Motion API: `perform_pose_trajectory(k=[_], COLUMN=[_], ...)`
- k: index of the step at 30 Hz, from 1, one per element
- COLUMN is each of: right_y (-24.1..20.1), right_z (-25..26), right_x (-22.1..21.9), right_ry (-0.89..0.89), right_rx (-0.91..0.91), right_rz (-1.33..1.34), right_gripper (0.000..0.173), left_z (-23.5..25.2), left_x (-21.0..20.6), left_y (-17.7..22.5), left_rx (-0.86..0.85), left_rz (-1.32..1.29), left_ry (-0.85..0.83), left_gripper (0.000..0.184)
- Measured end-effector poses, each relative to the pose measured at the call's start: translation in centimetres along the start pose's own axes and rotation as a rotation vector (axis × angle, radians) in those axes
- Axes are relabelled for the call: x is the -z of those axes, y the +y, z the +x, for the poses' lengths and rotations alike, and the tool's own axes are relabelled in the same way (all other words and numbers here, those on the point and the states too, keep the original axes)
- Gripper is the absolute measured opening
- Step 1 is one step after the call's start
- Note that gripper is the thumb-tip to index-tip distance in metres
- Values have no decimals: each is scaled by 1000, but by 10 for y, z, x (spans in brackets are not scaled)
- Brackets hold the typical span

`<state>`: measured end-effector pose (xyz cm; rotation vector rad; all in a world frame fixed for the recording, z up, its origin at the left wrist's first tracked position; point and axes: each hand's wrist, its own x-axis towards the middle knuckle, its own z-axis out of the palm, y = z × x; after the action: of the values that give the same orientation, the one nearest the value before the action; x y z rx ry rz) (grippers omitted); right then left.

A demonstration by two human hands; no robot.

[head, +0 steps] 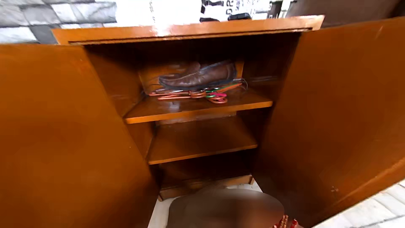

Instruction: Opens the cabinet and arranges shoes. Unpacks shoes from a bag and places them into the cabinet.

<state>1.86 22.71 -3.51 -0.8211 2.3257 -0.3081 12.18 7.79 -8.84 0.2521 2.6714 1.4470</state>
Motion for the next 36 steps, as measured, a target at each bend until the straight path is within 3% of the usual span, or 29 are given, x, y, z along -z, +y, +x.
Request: perform_pose_trajectory(k=[5,10,13,18,22,27,30,33,36], right_y=[0,-3,-7,-3,-3,-3,-5,-6,-5], right_z=[1,3,2,6,8,6,1,-3,-3], right_x=[-17,-39,-46,-47,-47,-47,-44,-43,-43], right_ry=[-11,-101,-135,-87,-94,-55,78,263,193], right_rx=[96,184,276,267,241,206,134,202,270], right_rz=[87,148,196,244,260,250,290,323,404], right_gripper=[34,36,45,53,71,72,59,39,28], left_z=[-2,4,-1,-22,-33,-27,-21,-18,-8], left_x=[52,76,79,66,42,7,14,18,17], left_y=[-14,-22,-19,9,37,11,-2,-12,-22], left_rx=[173,220,195,-1,153,-9,6,-130,-211], left_rz=[-152,8,18,216,516,744,714,723,684], left_ry=[-20,-166,-216,-99,-234,98,170,425,603], left_gripper=[29,29,23,13,27,24,21,20,16])
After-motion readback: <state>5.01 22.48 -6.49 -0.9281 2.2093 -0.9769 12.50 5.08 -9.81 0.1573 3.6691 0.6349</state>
